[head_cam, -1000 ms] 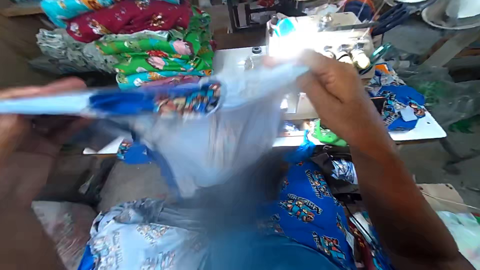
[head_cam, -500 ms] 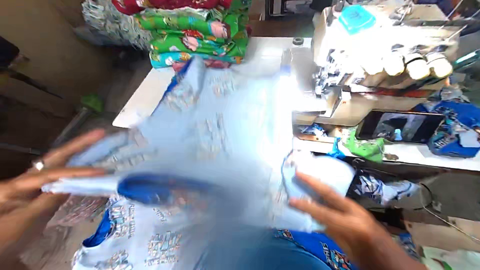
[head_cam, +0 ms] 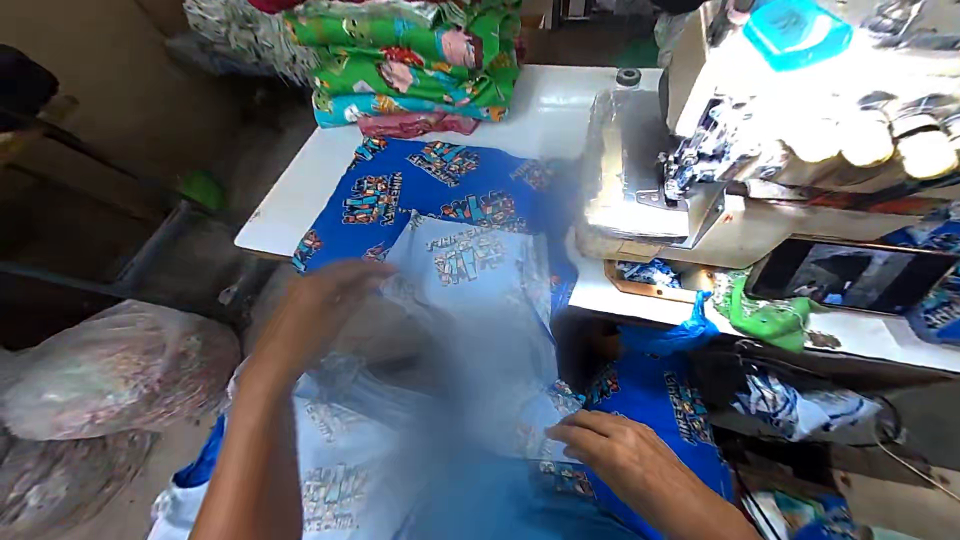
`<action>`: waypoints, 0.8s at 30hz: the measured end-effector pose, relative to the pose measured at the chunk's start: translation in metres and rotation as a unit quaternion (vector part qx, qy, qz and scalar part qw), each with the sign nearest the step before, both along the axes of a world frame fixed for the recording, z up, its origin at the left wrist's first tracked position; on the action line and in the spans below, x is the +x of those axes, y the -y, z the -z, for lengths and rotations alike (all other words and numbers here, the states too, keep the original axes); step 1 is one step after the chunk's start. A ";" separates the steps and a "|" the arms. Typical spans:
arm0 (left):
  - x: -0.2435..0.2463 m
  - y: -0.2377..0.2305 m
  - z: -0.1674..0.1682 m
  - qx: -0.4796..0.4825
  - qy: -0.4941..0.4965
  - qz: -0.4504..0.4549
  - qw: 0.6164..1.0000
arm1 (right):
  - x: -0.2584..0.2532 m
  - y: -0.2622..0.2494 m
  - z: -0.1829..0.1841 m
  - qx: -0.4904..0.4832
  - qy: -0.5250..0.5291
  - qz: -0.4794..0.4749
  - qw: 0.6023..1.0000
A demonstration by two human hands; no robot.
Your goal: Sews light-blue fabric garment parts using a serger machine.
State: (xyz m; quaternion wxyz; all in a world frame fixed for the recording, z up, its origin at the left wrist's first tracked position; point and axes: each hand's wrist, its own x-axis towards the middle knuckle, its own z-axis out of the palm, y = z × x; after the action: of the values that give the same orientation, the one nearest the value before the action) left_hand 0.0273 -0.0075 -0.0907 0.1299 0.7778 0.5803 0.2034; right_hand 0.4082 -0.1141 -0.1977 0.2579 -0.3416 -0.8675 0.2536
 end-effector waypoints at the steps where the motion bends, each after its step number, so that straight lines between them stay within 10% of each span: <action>1: 0.011 -0.022 0.003 0.013 0.012 0.009 1.000 | -0.001 -0.003 0.000 0.003 -0.003 0.001 1.000; 13: 0.043 -0.137 0.059 -0.033 0.029 0.024 0.999 | 0.016 0.016 0.031 -0.085 -0.011 -0.017 0.996; 18: 0.055 -0.098 0.043 0.020 0.099 0.031 0.994 | 0.017 0.003 0.026 -0.056 -0.038 -0.020 0.998; 24: 0.142 -0.014 -0.031 0.175 -0.079 0.213 0.958 | 0.018 -0.052 -0.055 0.114 -0.115 0.169 0.972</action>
State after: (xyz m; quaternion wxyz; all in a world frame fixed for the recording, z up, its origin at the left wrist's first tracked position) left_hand 0.1691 0.0061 -0.0595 -0.0136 0.9074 0.3652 0.2074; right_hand 0.4265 -0.0626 -0.1430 0.4324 -0.4196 -0.7852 0.1431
